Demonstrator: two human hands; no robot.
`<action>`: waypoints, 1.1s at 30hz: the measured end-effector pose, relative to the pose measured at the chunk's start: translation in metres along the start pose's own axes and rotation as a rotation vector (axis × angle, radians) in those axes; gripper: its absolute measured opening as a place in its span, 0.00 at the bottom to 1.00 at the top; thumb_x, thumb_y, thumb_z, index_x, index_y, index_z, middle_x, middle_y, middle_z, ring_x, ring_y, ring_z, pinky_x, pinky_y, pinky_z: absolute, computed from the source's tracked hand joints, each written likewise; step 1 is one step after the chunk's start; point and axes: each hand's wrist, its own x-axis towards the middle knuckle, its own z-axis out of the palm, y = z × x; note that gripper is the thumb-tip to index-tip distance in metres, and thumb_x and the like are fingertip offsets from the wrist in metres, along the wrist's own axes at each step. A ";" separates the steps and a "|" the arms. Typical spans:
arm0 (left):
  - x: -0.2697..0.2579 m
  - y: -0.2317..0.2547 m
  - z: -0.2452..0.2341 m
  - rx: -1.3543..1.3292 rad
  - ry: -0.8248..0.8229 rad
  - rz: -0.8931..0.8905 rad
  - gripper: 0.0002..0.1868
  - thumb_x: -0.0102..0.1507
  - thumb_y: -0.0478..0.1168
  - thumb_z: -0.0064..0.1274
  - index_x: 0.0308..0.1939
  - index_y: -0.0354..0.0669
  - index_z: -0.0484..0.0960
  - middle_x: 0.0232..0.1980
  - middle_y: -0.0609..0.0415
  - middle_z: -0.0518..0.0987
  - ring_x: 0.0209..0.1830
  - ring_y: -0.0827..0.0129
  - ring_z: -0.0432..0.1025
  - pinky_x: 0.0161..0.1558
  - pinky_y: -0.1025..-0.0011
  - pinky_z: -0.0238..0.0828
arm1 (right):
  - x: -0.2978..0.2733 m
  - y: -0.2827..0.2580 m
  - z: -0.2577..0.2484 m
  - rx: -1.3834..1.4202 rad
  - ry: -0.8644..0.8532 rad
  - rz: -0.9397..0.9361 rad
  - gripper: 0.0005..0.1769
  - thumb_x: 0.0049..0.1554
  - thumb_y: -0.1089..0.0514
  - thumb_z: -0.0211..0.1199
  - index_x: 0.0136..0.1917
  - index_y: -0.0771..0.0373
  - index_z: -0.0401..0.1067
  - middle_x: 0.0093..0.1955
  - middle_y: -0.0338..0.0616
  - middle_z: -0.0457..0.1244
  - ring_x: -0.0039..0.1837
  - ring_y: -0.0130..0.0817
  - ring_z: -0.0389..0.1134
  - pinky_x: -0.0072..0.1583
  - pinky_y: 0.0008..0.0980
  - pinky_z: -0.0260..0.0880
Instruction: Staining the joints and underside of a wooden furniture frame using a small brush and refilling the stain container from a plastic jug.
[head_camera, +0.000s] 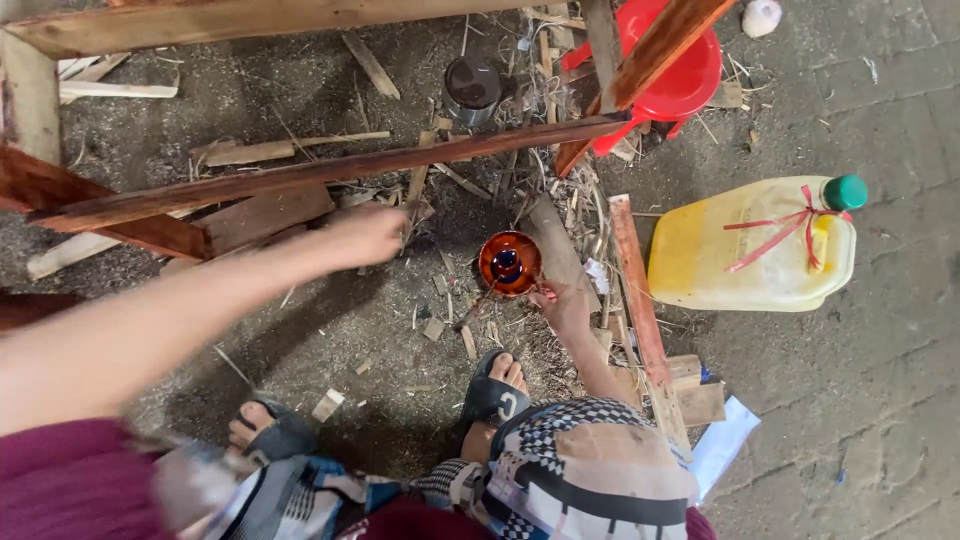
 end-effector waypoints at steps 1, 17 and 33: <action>0.023 0.005 0.020 -0.023 0.041 0.046 0.21 0.67 0.41 0.48 0.62 0.37 0.77 0.56 0.34 0.81 0.60 0.44 0.75 0.60 0.51 0.72 | -0.007 -0.007 -0.009 -0.097 0.007 -0.016 0.24 0.48 0.31 0.75 0.55 0.37 0.80 0.46 0.33 0.73 0.54 0.39 0.76 0.56 0.40 0.77; 0.134 0.050 0.173 -1.154 0.274 -0.068 0.28 0.55 0.30 0.54 0.61 0.43 0.81 0.49 0.24 0.78 0.41 0.36 0.79 0.36 0.56 0.86 | 0.000 -0.054 -0.052 0.011 0.049 -0.035 0.14 0.50 0.42 0.76 0.48 0.40 0.77 0.48 0.33 0.73 0.57 0.41 0.74 0.60 0.44 0.73; 0.070 0.040 0.108 -1.266 0.459 -0.225 0.34 0.63 0.34 0.47 0.74 0.31 0.61 0.67 0.18 0.65 0.47 0.38 0.78 0.41 0.63 0.86 | -0.069 -0.270 -0.150 0.024 0.037 -0.109 0.16 0.53 0.43 0.73 0.51 0.47 0.76 0.51 0.40 0.73 0.59 0.43 0.73 0.61 0.43 0.72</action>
